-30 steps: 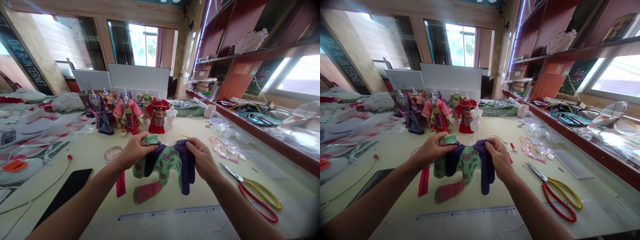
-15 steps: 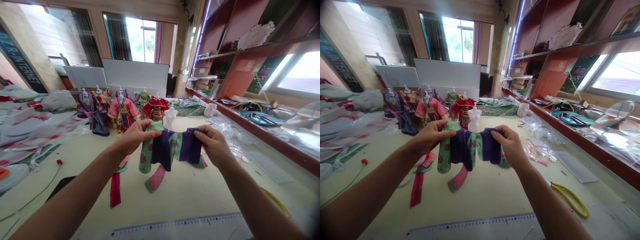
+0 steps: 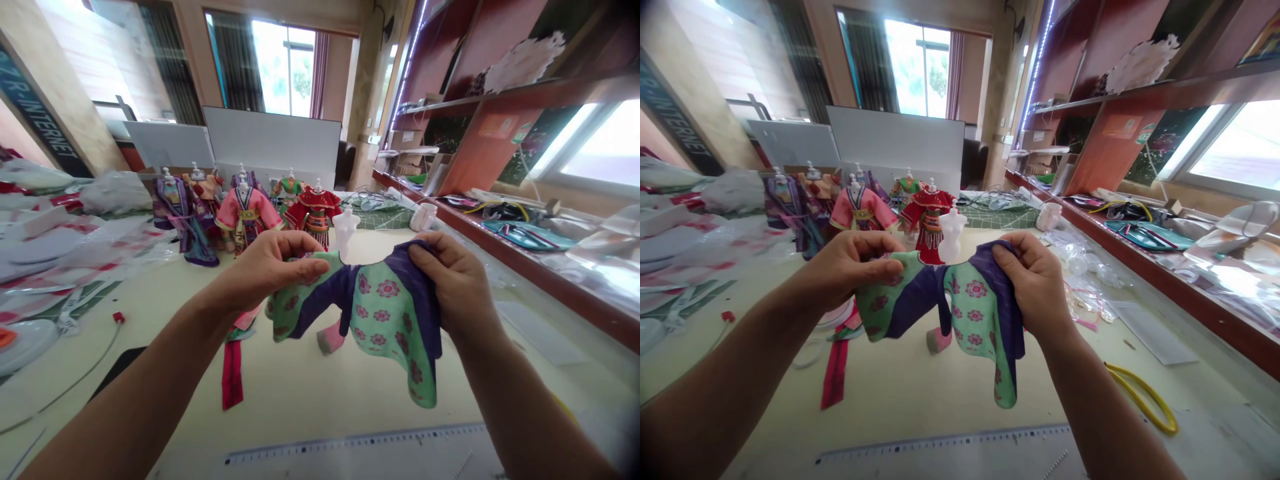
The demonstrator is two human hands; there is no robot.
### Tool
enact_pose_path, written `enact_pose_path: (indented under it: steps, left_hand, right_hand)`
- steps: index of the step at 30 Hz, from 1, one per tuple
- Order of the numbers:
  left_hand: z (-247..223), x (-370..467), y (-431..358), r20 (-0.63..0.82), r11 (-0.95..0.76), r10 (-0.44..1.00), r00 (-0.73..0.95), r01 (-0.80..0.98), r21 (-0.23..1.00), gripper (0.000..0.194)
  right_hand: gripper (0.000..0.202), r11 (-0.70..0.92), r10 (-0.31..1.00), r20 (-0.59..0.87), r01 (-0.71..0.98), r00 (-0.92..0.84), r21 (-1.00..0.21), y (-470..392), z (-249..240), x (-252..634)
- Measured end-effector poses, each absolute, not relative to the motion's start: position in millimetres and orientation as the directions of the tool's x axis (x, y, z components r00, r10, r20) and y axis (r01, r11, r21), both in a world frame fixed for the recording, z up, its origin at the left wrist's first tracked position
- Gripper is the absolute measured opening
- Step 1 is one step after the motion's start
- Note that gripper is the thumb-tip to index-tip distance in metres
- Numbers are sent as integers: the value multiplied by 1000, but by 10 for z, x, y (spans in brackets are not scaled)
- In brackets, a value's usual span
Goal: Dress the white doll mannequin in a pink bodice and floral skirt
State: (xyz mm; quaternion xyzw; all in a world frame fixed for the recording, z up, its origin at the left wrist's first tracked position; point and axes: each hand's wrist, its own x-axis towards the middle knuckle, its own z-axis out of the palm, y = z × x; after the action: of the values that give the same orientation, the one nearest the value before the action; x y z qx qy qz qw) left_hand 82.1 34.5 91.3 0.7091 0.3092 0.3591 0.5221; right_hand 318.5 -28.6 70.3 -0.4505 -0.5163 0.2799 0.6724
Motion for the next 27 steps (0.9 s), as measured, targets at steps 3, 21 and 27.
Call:
enact_pose_path:
  steps: [3, 21, 27]
  left_hand:
    - [920, 759, 290, 175, -191, 801, 573, -32, 981, 17]
    - [745, 927, 821, 137, -327, 820, 555, 260, 908, 11]
    - [710, 1018, 1138, 182, -388, 817, 548, 286, 876, 20]
  right_hand:
    - [7, 421, 865, 426, 78, 267, -904, -424, 764, 3123]
    - [15, 368, 909, 400, 224, 120, -903, 295, 403, 3419]
    - [21, 349, 913, 380, 197, 148, -916, 605, 304, 3447]
